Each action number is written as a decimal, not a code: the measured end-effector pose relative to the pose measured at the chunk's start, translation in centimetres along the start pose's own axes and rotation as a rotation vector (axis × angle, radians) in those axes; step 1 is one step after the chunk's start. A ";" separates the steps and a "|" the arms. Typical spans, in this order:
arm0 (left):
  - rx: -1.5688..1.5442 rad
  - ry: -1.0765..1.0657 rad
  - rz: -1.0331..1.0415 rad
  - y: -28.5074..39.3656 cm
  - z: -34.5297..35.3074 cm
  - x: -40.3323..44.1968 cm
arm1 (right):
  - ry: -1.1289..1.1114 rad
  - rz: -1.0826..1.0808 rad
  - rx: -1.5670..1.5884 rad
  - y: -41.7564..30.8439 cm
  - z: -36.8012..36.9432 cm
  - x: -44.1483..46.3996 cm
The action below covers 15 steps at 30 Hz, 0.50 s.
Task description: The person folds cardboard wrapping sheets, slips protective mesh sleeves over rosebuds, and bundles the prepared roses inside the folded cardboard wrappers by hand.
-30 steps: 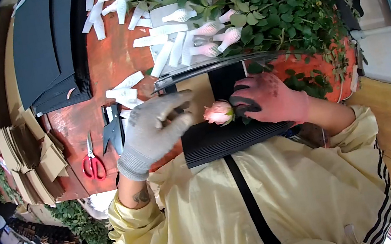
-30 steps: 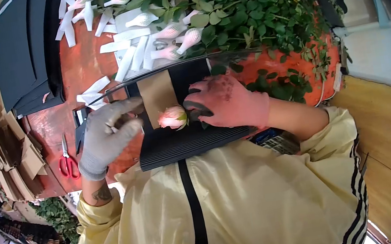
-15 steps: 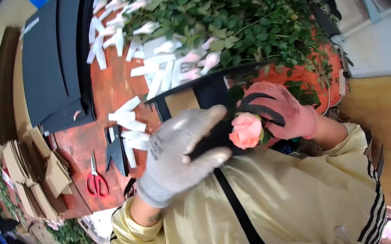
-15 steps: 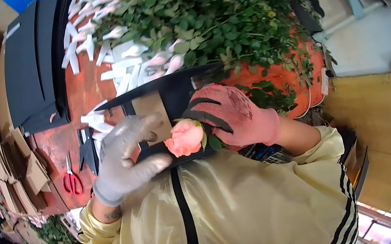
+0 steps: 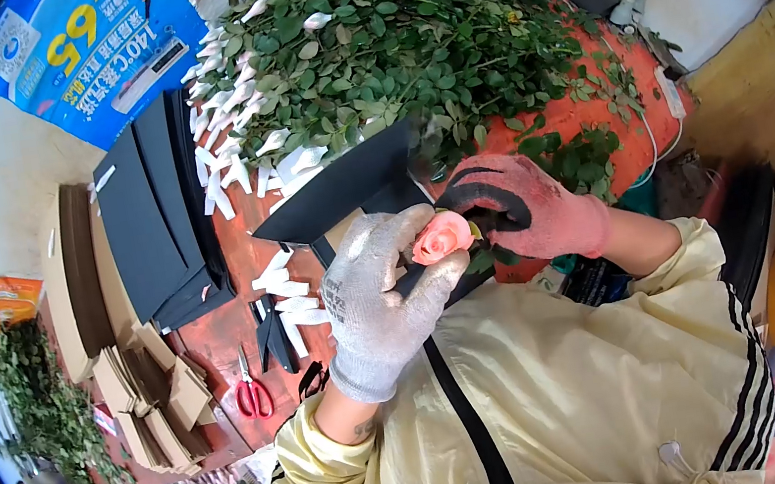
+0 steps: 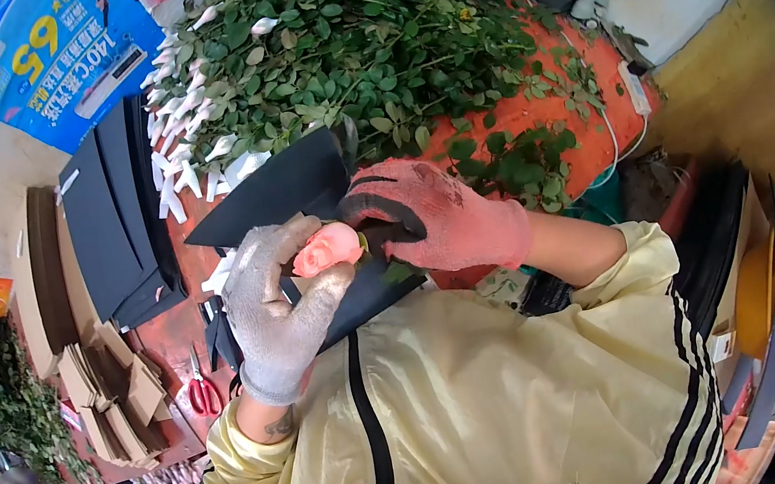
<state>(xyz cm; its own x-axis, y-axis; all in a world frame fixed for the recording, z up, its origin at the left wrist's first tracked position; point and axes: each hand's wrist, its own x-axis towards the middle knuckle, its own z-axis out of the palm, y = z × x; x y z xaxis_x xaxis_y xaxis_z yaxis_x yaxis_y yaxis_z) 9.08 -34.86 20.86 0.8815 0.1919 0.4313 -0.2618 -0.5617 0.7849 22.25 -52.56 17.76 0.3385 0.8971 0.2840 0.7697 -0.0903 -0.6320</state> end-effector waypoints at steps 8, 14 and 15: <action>0.036 0.058 0.088 0.9 1.4 -1.3 | 0.122 0.054 0.058 -0.1 1.0 -2.2; 0.167 0.109 0.187 2.3 0.5 -1.7 | 0.122 0.011 -0.059 0.0 1.1 -3.0; 0.172 0.114 0.189 2.4 0.5 -1.9 | 0.124 0.007 -0.059 -0.1 1.1 -3.1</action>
<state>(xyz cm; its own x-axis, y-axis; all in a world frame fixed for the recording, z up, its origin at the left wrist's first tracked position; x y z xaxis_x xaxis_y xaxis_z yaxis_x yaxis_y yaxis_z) 7.02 -36.97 21.70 0.7710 0.1547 0.6177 -0.3382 -0.7224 0.6031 20.54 -54.90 16.17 0.4053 0.8362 0.3696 0.7966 -0.1246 -0.5916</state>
